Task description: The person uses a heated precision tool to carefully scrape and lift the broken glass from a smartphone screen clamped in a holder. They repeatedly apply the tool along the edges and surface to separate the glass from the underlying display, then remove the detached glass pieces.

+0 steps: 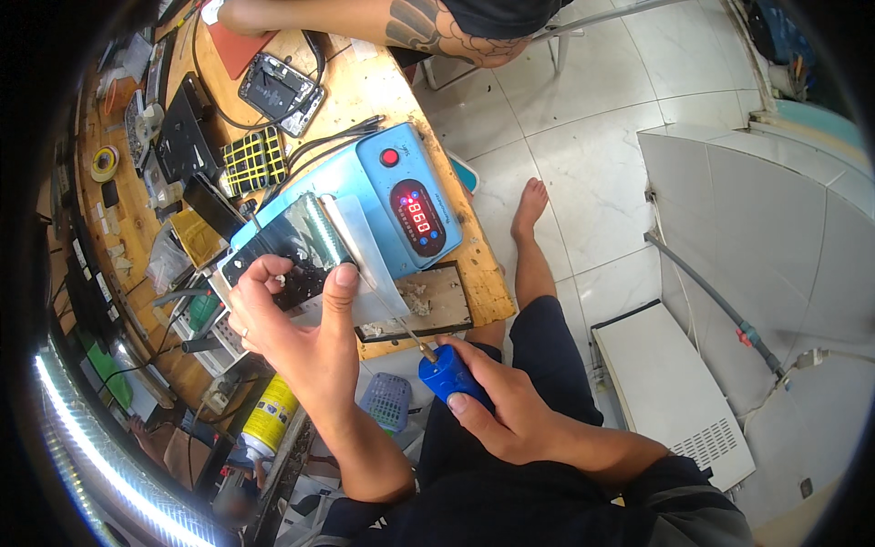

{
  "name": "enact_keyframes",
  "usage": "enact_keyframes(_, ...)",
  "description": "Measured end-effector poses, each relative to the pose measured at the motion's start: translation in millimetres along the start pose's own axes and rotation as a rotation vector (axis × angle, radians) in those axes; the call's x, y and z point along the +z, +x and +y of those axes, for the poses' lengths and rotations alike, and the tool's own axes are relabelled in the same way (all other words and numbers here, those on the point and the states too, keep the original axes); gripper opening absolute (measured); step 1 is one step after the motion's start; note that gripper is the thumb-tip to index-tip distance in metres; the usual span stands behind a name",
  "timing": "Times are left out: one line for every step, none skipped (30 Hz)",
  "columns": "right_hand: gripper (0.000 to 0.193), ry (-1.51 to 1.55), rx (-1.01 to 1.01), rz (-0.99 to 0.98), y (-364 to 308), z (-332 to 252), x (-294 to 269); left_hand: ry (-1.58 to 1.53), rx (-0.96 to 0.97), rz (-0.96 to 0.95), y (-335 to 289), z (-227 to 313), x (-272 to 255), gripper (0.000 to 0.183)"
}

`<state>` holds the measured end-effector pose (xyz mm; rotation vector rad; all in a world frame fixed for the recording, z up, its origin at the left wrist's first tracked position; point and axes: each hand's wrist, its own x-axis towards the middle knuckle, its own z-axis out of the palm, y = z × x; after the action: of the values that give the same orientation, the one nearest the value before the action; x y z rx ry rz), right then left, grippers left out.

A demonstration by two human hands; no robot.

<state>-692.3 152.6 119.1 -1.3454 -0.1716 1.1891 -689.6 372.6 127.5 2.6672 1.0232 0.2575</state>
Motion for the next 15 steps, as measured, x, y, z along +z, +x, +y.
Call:
enact_keyframes(0.062, -0.004, -0.011, -0.001, 0, 0, -1, -0.025, 0.001, -0.004, 0, -1, 0, 0.064)
enact_keyframes(0.062, 0.029, -0.011, -0.003, 0, 0, -1, -0.054, -0.001, -0.006, 1, -2, -1, 0.063)
enact_keyframes(0.062, -0.001, -0.012, -0.007, 0, 0, -1, -0.059, 0.005, -0.016, 1, -3, -2, 0.061)
enact_keyframes(0.062, 0.006, -0.002, -0.012, -1, 0, -1, -0.069, 0.007, -0.025, 1, -3, -3, 0.058)
enact_keyframes(0.062, 0.055, 0.015, -0.024, -1, -1, -1, -0.078, 0.009, -0.034, 1, -4, -5, 0.056)
enact_keyframes(0.062, 0.013, 0.004, -0.015, -1, -1, -1, -0.114, 0.01, -0.044, 1, -5, -6, 0.053)
enact_keyframes(0.062, 0.014, 0.0, -0.013, -1, -1, -1, -0.15, 0.011, -0.055, 2, -6, -7, 0.05)
enact_keyframes(0.062, 0.052, 0.006, -0.013, -1, -1, -1, -0.186, 0.012, -0.065, 2, -7, -8, 0.046)
enact_keyframes(0.062, 0.015, -0.004, -0.011, -1, -1, -1, -0.19, 0.025, -0.067, 2, -7, -9, 0.044)
enact_keyframes(0.062, 0.016, -0.002, -0.011, -1, -1, 0, -0.194, 0.037, -0.069, 2, -8, -10, 0.041)
enact_keyframes(0.062, 0.054, 0.012, -0.018, -2, -1, 0, -0.193, 0.049, -0.07, 3, -9, -10, 0.038)
enact_keyframes(0.062, 0.019, 0.002, -0.014, -2, -1, 0, -0.212, 0.045, -0.074, 3, -9, -11, 0.036)
enact_keyframes(0.062, 0.021, 0.005, -0.015, -2, -1, 0, -0.227, 0.042, -0.076, 3, -10, -11, 0.035)
enact_keyframes(0.062, 0.061, 0.011, -0.022, -2, 0, 0, -0.236, 0.042, -0.078, 3, -10, -11, 0.033)
enact_keyframes(0.062, 0.019, 0.0, -0.015, -2, 0, 1, -0.245, 0.043, -0.08, 3, -10, -11, 0.032)
